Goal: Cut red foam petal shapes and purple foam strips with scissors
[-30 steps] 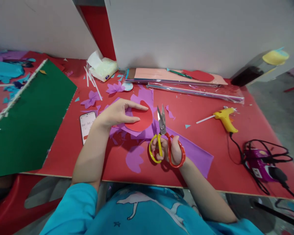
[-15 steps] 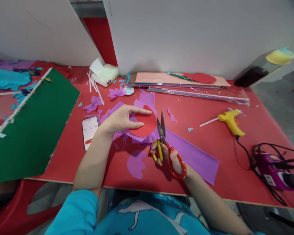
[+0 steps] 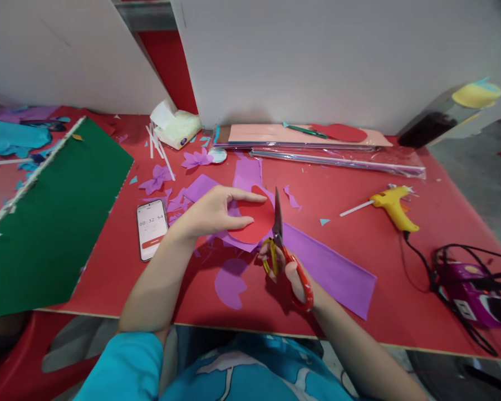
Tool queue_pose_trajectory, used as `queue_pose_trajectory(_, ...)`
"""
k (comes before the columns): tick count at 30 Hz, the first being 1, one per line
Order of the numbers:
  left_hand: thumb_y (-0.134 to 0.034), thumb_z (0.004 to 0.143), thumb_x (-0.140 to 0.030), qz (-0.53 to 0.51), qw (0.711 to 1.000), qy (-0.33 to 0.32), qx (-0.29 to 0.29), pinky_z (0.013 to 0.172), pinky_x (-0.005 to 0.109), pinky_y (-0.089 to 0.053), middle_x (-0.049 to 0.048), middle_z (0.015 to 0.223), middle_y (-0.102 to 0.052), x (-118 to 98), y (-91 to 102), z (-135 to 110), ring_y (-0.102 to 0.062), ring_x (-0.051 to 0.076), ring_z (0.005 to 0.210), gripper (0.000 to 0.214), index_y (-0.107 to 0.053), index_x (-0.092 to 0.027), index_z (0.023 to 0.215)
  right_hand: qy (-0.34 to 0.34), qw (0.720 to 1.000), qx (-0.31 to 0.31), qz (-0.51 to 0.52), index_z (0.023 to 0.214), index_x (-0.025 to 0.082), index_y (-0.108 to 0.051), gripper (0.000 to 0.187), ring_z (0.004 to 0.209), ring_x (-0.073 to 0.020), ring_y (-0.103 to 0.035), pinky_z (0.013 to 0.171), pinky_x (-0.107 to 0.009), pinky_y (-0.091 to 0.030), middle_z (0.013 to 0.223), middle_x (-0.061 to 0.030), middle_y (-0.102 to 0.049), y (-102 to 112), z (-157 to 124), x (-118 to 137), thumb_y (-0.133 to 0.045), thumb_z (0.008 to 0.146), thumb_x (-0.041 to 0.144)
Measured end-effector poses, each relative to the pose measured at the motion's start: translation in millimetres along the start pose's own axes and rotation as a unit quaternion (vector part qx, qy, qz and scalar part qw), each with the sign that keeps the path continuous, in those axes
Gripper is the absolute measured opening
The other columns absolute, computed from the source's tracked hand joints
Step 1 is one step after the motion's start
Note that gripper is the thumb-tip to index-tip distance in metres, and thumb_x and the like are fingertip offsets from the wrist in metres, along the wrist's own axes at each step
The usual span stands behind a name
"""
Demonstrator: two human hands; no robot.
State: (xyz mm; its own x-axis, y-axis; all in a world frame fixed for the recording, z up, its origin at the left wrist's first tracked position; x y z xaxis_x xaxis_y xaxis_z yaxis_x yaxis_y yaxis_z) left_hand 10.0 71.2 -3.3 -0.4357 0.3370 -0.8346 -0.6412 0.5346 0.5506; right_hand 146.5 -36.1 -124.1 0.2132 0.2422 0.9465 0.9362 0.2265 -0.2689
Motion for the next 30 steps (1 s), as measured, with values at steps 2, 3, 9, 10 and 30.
queue_pose_trajectory(2, -0.062, 0.069, -0.012, -0.001, 1.0, -0.002, -0.004, 0.09, 0.029, -0.049, 0.0042, 0.108, -0.067, 0, -1.9, 0, -0.062, 0.019, 0.099, 0.041, -0.062, -0.016, 0.11, 0.027, 0.999, 0.015, -0.018, 0.1, 0.02, -0.053, 0.069, 0.052, -0.0092, -0.036, 0.049, -0.025, -0.033, 0.082, -0.0031, -0.047, 1, 0, -2, -0.037, 0.068, 0.078)
queue_pose_trajectory(3, -0.062, 0.069, -0.013, 0.001, 1.0, -0.004, -0.006, 0.09, 0.028, -0.048, 0.0043, 0.108, -0.067, 0, -2.8, 1, -0.062, 0.019, 0.099, 0.041, -0.062, -0.015, 0.11, 0.038, 0.999, 0.019, -0.025, 0.102, 0.021, -0.052, 0.068, 0.053, -0.0094, -0.036, 0.05, -0.026, -0.034, 0.083, -0.0034, -0.047, 1, 0, -3, -0.035, 0.069, 0.078)
queue_pose_trajectory(9, -0.062, 0.068, -0.015, 0.003, 1.0, -0.007, -0.026, 0.094, 0.029, -0.047, 0.0032, 0.112, -0.065, 3, -8.6, 3, -0.06, 0.019, 0.105, 0.043, -0.062, -0.018, 0.111, 0.044, 0.998, 0.003, -0.034, 0.099, 0.021, -0.052, 0.072, 0.054, -0.0115, -0.036, 0.048, -0.027, -0.034, 0.082, -0.0036, -0.045, 5, 1, -8, -0.03, 0.067, 0.081)
queue_pose_trajectory(10, -0.062, 0.069, -0.015, 0.0, 1.0, -0.01, -0.028, 0.095, 0.029, -0.046, 0.0032, 0.112, -0.065, 3, -9.6, 3, -0.059, 0.019, 0.106, 0.043, -0.062, -0.018, 0.111, 0.047, 0.998, 0.0, -0.032, 0.099, 0.021, -0.051, 0.071, 0.054, -0.0118, -0.036, 0.049, -0.027, -0.034, 0.079, -0.0029, -0.045, 6, 1, -8, -0.03, 0.067, 0.081)
queue_pose_trajectory(30, -0.06, 0.069, -0.015, -0.005, 0.999, -0.013, -0.03, 0.097, 0.03, -0.045, 0.0028, 0.114, -0.064, 5, -14.3, 5, -0.058, 0.02, 0.107, 0.043, -0.061, -0.018, 0.112, 0.044, 0.999, -0.004, -0.007, 0.084, 0.021, -0.046, 0.064, 0.048, -0.0107, -0.027, 0.045, -0.026, -0.025, 0.064, 0.0018, -0.038, 5, 0, -11, -0.028, 0.068, 0.081)
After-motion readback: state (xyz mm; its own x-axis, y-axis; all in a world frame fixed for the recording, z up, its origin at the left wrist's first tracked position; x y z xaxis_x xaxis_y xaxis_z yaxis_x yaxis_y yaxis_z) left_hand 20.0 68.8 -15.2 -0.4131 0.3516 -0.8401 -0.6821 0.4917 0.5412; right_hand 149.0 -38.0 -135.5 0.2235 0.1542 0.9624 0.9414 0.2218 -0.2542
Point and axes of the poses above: each hand's wrist, its own z-axis towards the middle knuckle, its own y-axis out of the back of the hand, x = y × z, the point moved 5 cm from there along z, towards the middle knuckle
